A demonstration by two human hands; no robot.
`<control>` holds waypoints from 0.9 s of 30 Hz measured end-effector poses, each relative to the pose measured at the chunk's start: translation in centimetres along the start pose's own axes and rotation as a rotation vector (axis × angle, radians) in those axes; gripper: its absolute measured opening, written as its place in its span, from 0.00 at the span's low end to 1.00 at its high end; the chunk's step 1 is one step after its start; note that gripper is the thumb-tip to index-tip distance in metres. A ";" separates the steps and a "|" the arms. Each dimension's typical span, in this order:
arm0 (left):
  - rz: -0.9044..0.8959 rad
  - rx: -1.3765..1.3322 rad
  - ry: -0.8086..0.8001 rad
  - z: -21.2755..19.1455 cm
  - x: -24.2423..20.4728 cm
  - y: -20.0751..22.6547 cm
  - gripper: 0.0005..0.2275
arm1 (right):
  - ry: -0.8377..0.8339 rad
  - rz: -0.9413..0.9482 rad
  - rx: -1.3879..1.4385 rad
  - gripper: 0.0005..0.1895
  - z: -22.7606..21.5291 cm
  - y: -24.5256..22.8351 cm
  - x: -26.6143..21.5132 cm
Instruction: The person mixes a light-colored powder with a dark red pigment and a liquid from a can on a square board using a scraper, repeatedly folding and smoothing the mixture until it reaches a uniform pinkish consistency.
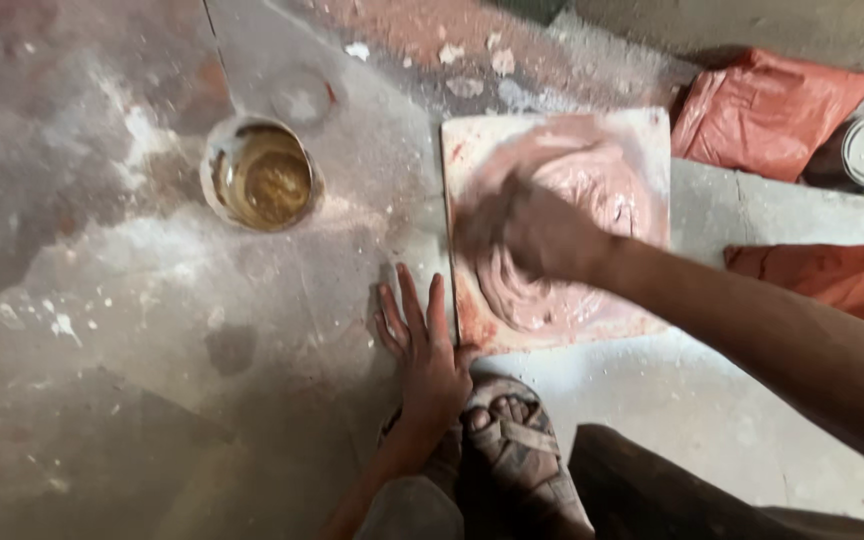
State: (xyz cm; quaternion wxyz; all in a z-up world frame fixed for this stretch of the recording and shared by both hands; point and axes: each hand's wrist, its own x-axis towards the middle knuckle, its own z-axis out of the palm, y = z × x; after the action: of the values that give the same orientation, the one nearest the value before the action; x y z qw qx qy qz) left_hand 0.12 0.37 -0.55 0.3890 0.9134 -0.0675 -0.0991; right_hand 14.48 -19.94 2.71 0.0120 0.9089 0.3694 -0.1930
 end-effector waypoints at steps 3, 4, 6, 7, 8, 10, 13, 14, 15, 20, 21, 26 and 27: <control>-0.025 -0.056 -0.002 -0.3 -0.1 -0.1 0.43 | -0.298 -0.467 -0.346 0.20 -3.2 -3.2 -2.6; -0.021 -0.076 0.007 -0.4 0.2 -0.2 0.43 | -0.346 -0.571 -0.484 0.19 -4.4 -3.9 -3.3; -0.015 -0.070 0.009 -0.6 0.1 0.0 0.44 | -0.434 -0.783 -0.765 0.18 -6.8 -4.8 -4.2; -0.011 -0.066 0.013 -0.7 0.1 0.0 0.44 | -0.523 -0.807 -0.770 0.19 -7.9 -4.7 -4.5; -0.014 -0.067 0.006 -0.8 0.1 0.0 0.44 | -0.610 -0.830 -0.772 0.21 -9.0 -4.4 -5.0; -0.016 -0.073 -0.009 -0.8 0.2 0.1 0.44 | -0.733 -0.879 -0.852 0.24 -10.7 -3.8 -5.4; -0.022 -0.046 -0.006 -0.6 0.1 0.1 0.45 | -0.845 -0.965 -1.076 0.30 -12.4 -0.9 -6.1; -0.026 -0.050 -0.019 -0.6 0.0 0.0 0.45 | -0.877 -0.994 -1.149 0.33 -12.6 0.0 -6.3; -0.030 -0.054 -0.032 -0.6 -0.1 -0.1 0.45 | -0.909 -1.023 -1.221 0.36 -12.4 0.5 -6.8; -0.003 -0.041 0.001 -0.5 0.1 0.2 0.44 | -0.300 -1.103 -1.164 0.17 -8.3 -2.0 -7.0; -0.005 -0.040 -0.004 -0.4 0.1 0.1 0.44 | -0.236 -1.109 -1.187 0.17 -7.6 -2.0 -5.8; 0.009 -0.026 -0.001 -0.1 -0.4 -0.4 0.43 | -0.192 -0.708 -0.951 0.26 -5.7 2.2 -0.4; -0.008 -0.030 -0.006 -0.2 -0.7 -0.2 0.44 | -0.224 -0.567 -0.862 0.31 -5.6 2.7 -0.3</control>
State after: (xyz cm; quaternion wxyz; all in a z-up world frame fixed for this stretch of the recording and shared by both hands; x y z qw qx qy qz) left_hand -0.47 0.76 -0.45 0.4022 0.9074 -0.0634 -0.1043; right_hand 18.03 -21.12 7.68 0.3713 0.6598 0.6431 -0.1152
